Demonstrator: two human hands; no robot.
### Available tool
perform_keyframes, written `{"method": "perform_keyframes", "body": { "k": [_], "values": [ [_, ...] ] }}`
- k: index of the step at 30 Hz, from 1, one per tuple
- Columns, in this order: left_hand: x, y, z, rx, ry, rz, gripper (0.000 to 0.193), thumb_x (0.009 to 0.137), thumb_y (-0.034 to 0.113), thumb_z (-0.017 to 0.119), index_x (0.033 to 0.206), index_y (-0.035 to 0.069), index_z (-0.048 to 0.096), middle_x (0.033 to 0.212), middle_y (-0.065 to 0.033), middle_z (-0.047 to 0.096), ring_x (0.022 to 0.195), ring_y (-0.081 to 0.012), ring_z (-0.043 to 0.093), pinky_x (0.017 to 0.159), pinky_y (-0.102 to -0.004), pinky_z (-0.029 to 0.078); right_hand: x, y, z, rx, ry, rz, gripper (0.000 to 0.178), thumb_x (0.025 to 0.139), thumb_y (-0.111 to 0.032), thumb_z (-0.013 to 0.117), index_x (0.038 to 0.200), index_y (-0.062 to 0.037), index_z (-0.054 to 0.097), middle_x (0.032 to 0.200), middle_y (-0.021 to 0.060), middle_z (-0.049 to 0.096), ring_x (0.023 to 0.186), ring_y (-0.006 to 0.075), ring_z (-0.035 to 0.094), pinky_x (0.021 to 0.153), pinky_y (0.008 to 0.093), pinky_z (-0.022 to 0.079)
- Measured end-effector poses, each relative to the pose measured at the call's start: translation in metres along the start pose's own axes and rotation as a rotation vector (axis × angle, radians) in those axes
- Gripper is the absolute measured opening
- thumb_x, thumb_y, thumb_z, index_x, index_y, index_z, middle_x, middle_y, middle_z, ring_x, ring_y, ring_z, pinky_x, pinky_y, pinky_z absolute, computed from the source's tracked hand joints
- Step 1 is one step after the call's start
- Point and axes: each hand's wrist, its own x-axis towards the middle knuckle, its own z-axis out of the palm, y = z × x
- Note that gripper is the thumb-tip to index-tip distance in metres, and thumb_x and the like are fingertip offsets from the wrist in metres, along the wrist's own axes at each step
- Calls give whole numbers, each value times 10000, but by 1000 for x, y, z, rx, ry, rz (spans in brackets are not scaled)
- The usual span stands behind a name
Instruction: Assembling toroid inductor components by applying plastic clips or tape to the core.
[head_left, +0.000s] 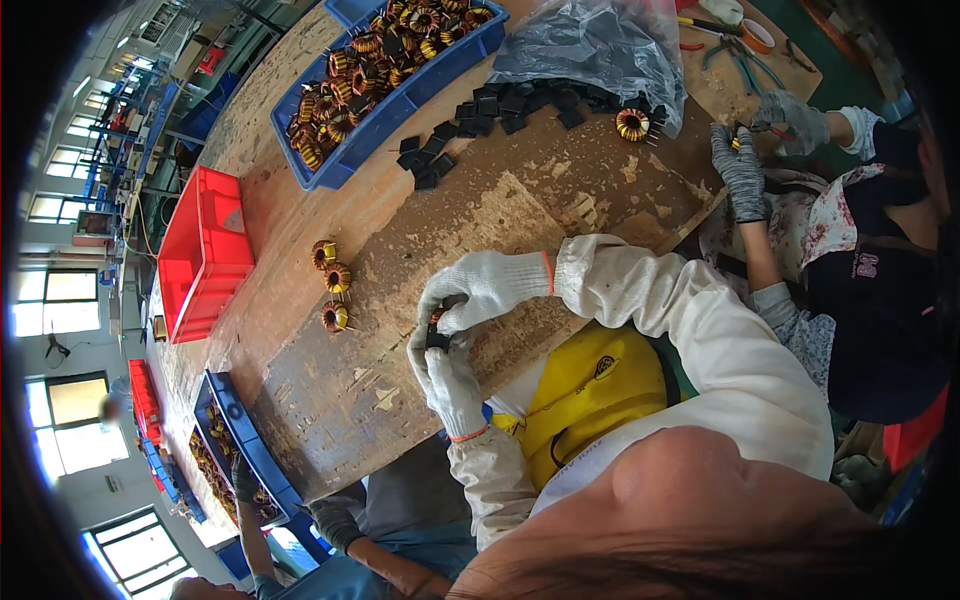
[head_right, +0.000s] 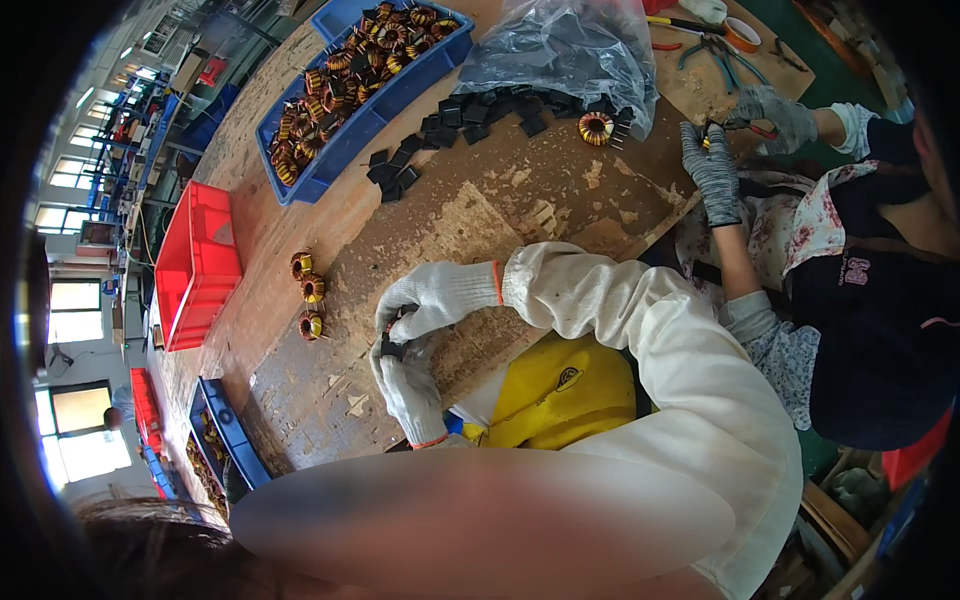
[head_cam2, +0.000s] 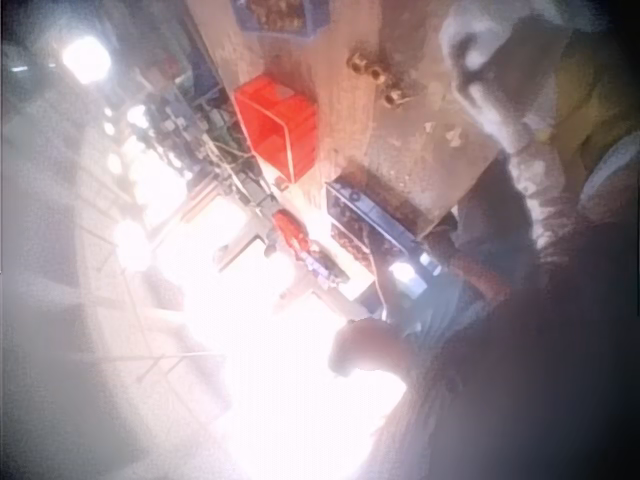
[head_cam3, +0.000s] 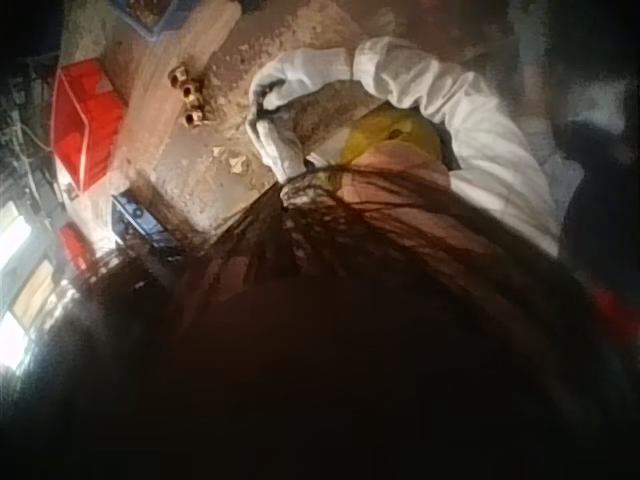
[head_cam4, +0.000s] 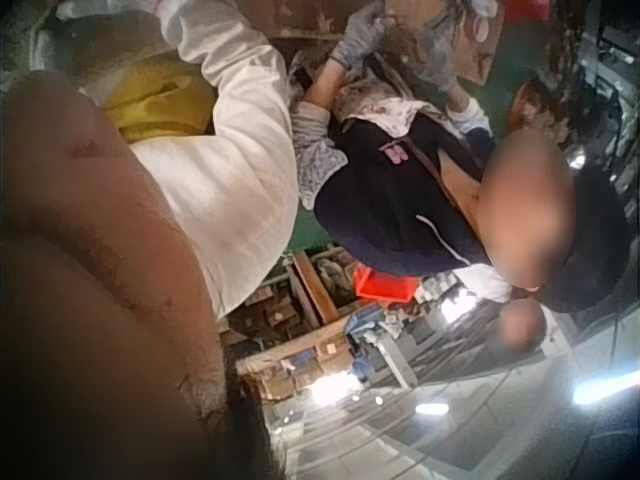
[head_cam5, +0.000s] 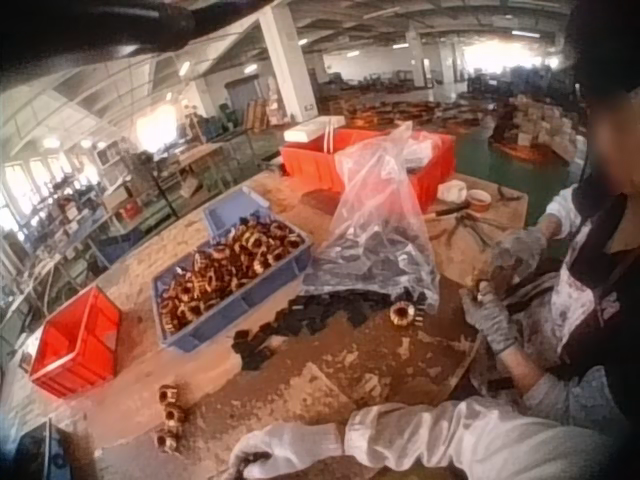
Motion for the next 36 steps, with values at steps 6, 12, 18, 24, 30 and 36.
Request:
{"method": "perform_keyframes", "body": {
  "k": [6, 12, 18, 24, 30, 36],
  "values": [
    [-1, -1, -5, 69, -27, 20, 431, 983, 283, 555, 1324, 39, 454, 1308, -173, 547, 1185, -310, 560, 1014, -531, 462, 2, 5, 3, 66, -9, -7, 305, 839, -237, 671, 1129, -144, 697, 1070, 50, 692, 979, 178, 667, 859, 305, 526],
    [-1, 1, 1, -1, -2, -22, 382, 953, 211, 596, 1281, 51, 483, 1288, -164, 559, 1171, -284, 565, 1008, -518, 468, -2, -2, 0, 1, 17, 8, 288, 833, -234, 693, 1104, -137, 690, 1032, 57, 688, 875, 173, 652, 789, 304, 520],
    [-1, -1, -6, 10, -3, -9, 340, 931, 217, 623, 1225, 73, 531, 1258, -139, 577, 1112, -253, 580, 948, -429, 496, -4, -4, 3, -10, 18, -21, 304, 837, -250, 711, 1117, -133, 682, 1027, 60, 682, 873, 177, 644, 776, 306, 515],
    [6, 0, -6, -155, 135, -100, 328, 956, 259, 526, 1208, 48, 525, 1043, -61, 575, 808, -149, 522, 687, -289, 436, 1, -9, 6, 45, -18, -27, 350, 856, -263, 732, 1174, -136, 658, 1058, 78, 673, 954, 208, 657, 818, 322, 521],
    [2, 3, -3, -164, 72, -119, 303, 1039, 232, 456, 1258, 26, 497, 1045, -96, 602, 771, -142, 527, 672, -284, 424, 5, -1, 9, -65, 92, -39, 353, 872, -239, 715, 1176, -74, 647, 1073, 114, 680, 982, 245, 663, 867, 353, 520],
    [4, 10, 2, -250, 28, -195, 215, 1018, 173, 529, 1195, 50, 528, 1003, -77, 609, 808, -108, 563, 753, -259, 473, -18, -16, -53, -314, 474, 276, 357, 856, -275, 688, 1154, -81, 657, 1030, 112, 703, 922, 207, 673, 808, 332, 514]
  ]
}}
